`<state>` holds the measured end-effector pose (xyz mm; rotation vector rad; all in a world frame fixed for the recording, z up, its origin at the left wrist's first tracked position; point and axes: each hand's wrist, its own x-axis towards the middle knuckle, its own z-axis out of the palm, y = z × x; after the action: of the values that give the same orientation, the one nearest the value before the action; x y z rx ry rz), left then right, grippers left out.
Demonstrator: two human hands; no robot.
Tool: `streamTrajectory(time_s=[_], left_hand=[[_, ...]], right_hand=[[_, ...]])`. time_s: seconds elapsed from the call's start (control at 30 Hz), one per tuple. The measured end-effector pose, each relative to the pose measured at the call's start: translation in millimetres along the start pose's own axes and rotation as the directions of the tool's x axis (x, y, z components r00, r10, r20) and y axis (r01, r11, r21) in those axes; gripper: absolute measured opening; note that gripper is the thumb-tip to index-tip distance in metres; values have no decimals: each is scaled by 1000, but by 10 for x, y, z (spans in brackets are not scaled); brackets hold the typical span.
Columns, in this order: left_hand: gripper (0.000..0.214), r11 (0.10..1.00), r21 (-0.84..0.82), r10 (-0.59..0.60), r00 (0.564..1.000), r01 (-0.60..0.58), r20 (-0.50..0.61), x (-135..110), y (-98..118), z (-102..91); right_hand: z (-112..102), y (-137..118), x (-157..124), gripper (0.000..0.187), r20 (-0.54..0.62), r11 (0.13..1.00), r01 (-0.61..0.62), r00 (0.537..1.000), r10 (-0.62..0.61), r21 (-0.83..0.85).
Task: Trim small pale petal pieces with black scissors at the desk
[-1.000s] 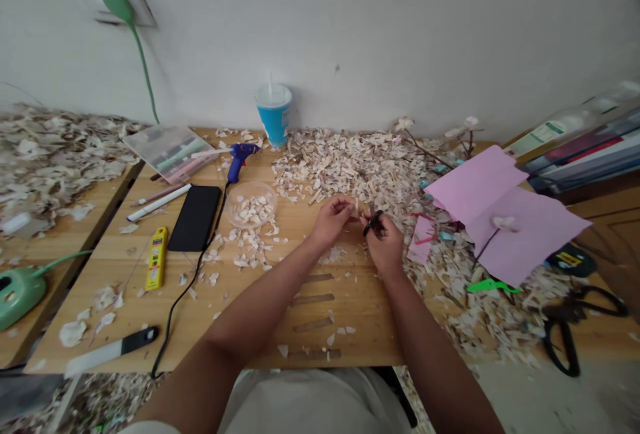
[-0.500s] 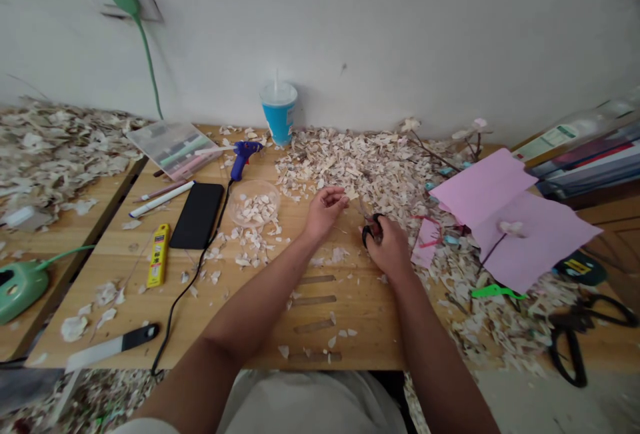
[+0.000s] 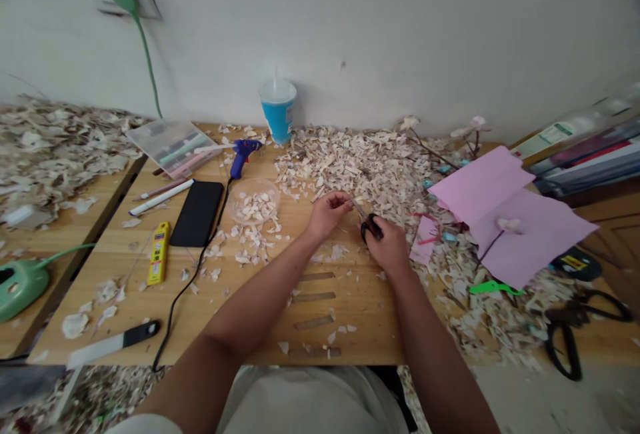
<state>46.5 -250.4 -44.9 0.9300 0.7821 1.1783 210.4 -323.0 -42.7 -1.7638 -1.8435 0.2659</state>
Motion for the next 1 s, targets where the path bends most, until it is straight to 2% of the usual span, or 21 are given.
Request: streamTrajectory(time_s=[0.1, 0.27, 0.33, 0.47, 0.57, 0.7, 1.0], left_hand=[[31, 1000, -19, -5, 1000, 5, -2, -2, 12, 2], [34, 994, -82, -70, 996, 65, -52, -6, 41, 0], [36, 989, -120, -92, 994, 84, -65, -2, 42, -4], [35, 978, -189, -98, 993, 85, -61, 1, 29, -7], [34, 970, -233, -91, 994, 75, -61, -7, 25, -4], [35, 970, -232, -87, 995, 74, -44, -28, 28, 2], [37, 973, -225, -58, 998, 54, -13, -39, -9, 37]], right_hand=[[1, 13, -5, 18, -8, 999, -13, 1000, 13, 44], [-22, 7, -12, 24, -84, 969, -197, 974, 211, 149], [-26, 8, -8, 27, -101, 961, -214, 967, 233, 174], [-9, 16, 0, 23, -148, 990, -135, 979, 138, 28], [5, -2, -5, 26, -94, 995, -67, 994, 60, -76], [17, -40, -19, 26, -2, 993, -3, 1000, 3, -121], [34, -14, -31, 22, 13, 991, 25, 1000, -24, -130]])
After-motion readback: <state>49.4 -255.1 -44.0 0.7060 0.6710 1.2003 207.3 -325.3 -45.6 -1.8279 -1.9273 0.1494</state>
